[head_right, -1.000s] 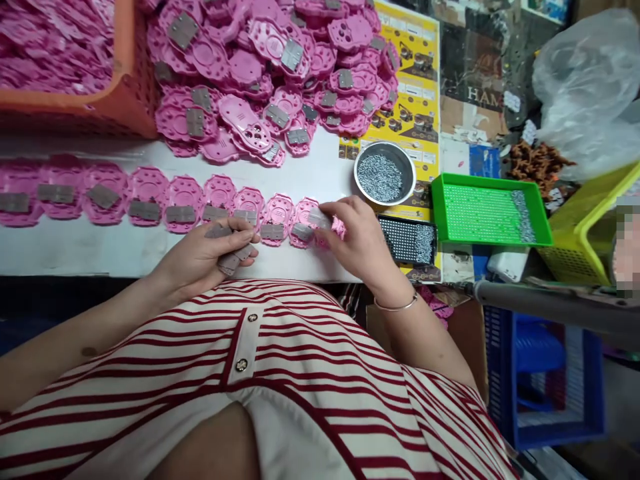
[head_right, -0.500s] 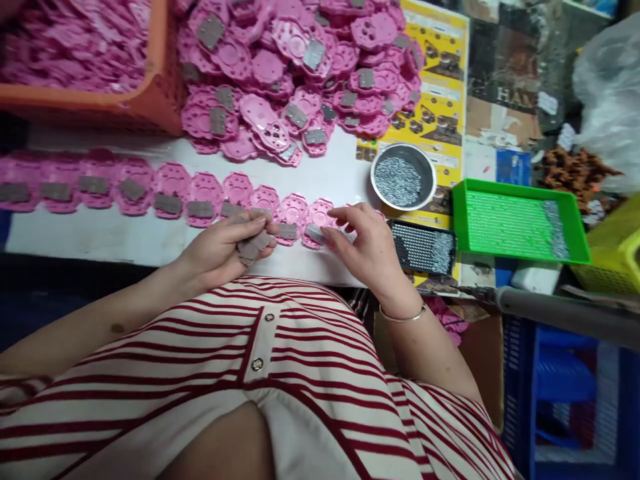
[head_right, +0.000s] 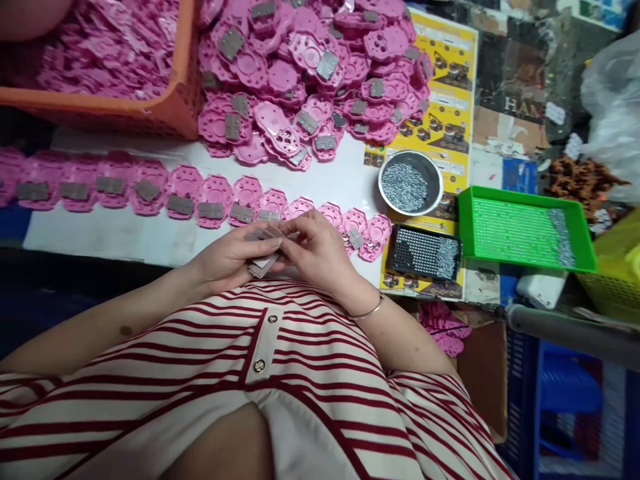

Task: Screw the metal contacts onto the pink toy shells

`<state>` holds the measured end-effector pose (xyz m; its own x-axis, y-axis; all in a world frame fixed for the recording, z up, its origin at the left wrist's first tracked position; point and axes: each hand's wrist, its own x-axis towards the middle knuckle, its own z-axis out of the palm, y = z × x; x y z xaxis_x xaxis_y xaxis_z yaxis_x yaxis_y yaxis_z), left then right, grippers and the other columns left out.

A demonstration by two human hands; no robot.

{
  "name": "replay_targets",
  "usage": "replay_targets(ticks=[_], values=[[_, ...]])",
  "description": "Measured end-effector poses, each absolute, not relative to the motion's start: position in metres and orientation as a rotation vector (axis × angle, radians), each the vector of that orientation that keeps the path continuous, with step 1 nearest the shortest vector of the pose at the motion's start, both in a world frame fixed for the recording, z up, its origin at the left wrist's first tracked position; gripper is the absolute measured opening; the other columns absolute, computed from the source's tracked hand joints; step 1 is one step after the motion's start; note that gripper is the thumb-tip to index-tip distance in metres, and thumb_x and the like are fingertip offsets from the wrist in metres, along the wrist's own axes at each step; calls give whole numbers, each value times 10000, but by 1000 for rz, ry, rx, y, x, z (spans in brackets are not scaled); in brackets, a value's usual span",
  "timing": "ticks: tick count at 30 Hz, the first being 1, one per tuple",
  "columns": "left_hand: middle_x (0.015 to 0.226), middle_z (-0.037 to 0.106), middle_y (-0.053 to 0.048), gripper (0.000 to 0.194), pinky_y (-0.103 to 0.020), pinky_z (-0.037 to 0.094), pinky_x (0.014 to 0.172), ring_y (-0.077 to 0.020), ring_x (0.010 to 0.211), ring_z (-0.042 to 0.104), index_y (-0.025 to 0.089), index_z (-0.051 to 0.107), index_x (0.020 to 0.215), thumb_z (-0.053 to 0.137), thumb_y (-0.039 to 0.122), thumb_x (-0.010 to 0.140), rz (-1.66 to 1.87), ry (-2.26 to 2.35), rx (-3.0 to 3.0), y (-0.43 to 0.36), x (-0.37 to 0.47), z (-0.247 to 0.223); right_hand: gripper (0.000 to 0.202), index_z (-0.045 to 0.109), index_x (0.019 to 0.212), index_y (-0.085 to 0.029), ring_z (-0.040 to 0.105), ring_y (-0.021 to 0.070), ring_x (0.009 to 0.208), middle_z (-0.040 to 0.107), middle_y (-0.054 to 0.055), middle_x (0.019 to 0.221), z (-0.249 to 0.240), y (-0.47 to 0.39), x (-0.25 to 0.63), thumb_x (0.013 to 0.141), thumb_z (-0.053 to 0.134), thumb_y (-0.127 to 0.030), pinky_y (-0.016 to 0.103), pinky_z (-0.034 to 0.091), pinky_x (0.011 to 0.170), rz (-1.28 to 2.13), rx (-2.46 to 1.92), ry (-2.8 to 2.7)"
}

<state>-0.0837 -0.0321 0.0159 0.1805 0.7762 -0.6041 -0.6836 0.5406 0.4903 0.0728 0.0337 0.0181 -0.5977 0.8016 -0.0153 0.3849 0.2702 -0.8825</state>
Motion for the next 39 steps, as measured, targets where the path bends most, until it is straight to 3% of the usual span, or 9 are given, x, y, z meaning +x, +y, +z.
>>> replay_targets(ticks=[4,8,10,14,19,23,26,30,39], values=[[776,687,-29,183,-184,601,551,-129,628,695,122,668,899,751,43,757,1013,1076,96,-33,-84,14,190,602,879,-170,562,127,766,615,18,846,6,27,73,854,679,-342,263,480,714,1653,-1069,-1753],[727,683,-28,185,-160,577,509,-109,563,665,119,668,884,751,35,741,970,1134,123,-35,-84,12,421,477,1271,-187,555,126,767,585,17,892,3,27,79,892,622,-300,265,505,707,1746,-903,-1806],[681,672,-28,184,-154,562,492,-114,550,660,123,654,844,769,49,721,934,1160,159,-37,-86,11,427,471,1334,-194,570,144,871,601,53,1001,11,34,86,927,575,-269,286,512,770,1657,-779,-2069],[623,671,-32,205,-157,538,472,-122,499,644,141,649,820,811,122,696,715,1200,301,-42,-89,12,291,600,1218,-148,559,179,1023,610,98,1097,41,47,99,936,562,-206,322,478,882,1378,-587,-2570],[614,667,-22,194,-116,488,462,-100,507,632,151,694,800,831,256,711,522,1159,525,-43,-88,15,282,621,1220,-131,543,176,864,609,94,1004,66,48,105,982,514,-238,304,419,741,983,-390,-2995],[618,673,-26,245,-141,513,485,-107,509,630,162,686,811,847,298,687,514,1145,503,-40,-85,17,291,652,1171,-145,540,195,873,620,108,1038,67,44,111,1012,451,-282,337,393,756,623,-344,-3074],[608,669,-28,289,-144,513,470,-108,495,622,155,678,825,866,291,653,530,1135,463,-39,-85,17,288,645,1161,-146,554,207,938,629,112,1081,60,46,122,1005,477,-319,352,414,813,568,-328,-3029],[643,679,-31,355,-137,507,459,-117,514,642,155,680,939,864,278,662,562,1153,443,-39,-87,15,255,632,1108,-162,574,207,1005,621,116,1102,49,56,152,970,547,-359,356,466,860,627,-598,-2777],[691,651,-10,378,-168,539,452,-116,537,631,133,669,904,880,191,596,733,1193,300,-37,-92,12,327,693,1046,-182,527,330,1181,589,140,1264,5,56,209,813,742,-406,507,441,1002,165,-1398,-2643]])
